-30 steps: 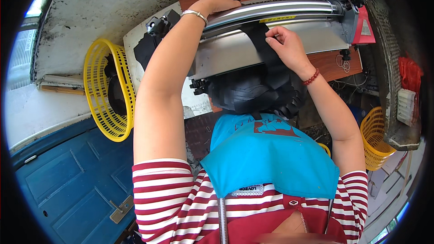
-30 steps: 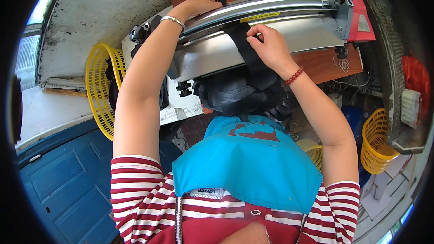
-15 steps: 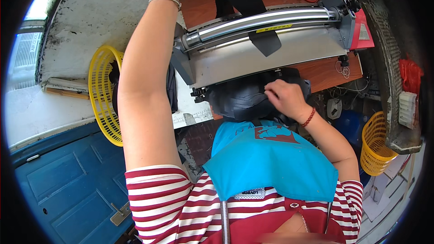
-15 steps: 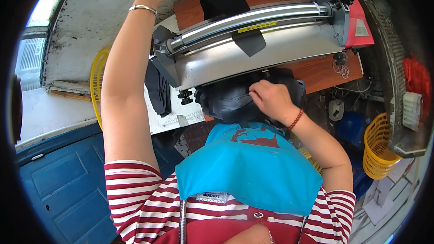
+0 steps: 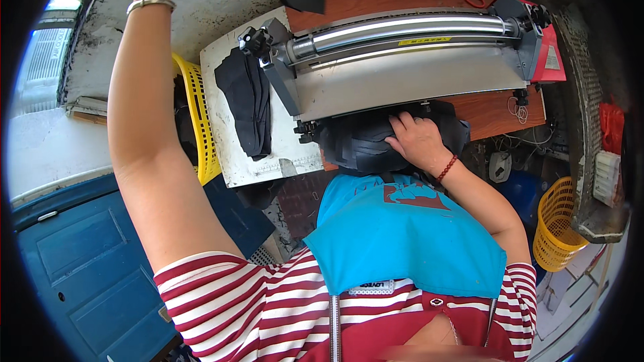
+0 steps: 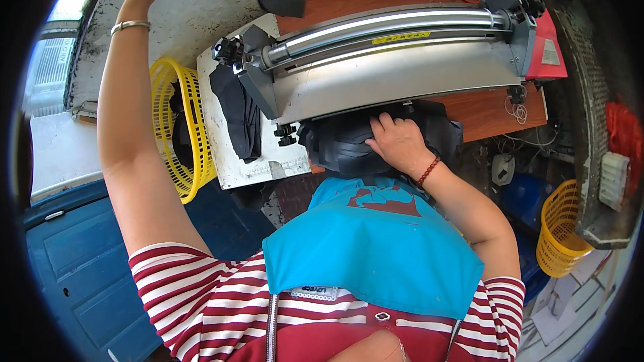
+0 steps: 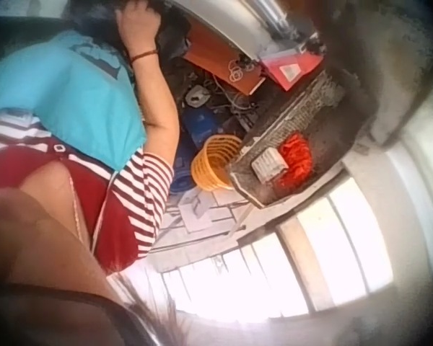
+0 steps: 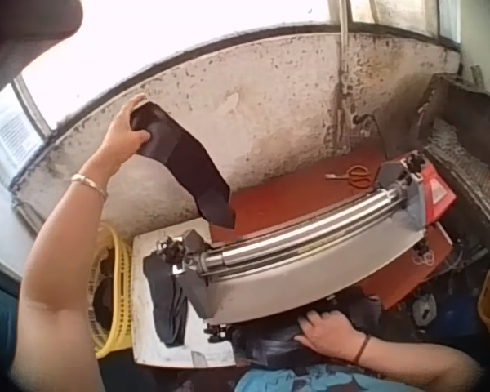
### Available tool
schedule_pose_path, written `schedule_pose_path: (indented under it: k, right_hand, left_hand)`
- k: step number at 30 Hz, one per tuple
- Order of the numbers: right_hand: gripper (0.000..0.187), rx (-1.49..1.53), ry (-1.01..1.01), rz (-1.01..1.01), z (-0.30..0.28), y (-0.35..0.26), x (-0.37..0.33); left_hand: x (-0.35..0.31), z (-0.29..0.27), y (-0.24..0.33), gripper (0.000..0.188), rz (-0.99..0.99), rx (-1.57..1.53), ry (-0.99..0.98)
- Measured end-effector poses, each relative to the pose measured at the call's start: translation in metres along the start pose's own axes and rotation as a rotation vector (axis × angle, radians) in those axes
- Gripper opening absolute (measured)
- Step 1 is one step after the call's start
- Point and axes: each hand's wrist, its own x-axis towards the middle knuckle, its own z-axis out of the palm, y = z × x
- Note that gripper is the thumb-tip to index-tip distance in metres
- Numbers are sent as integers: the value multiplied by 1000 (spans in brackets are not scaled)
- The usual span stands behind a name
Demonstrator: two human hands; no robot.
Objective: Applying adhesive to various black shoe upper components using a roller machine.
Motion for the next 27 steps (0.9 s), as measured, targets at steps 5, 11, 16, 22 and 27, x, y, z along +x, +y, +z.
schedule_pose_path:
  k: [5,11,16,22,27]
  right_hand:
    - [46,72,89,18,0,3,-2]
    - [45,159,76,26,0,9,-8]
    - [41,190,86,-3,-1,13,-12]
    - [43,119,193,100,-3,18,-19]
    - [43,98,207,131,-4,15,-23]
  left_hand:
    - [-46,-39,-67,51,256,138,47]
    - [-243,-33,-142,23,-7,254,-241]
    - [-400,4,-171,24,-344,371,-563]
    - [-465,17,-177,25,-388,303,-462]
    - [-471,16,-162,28,-418,384,-573]
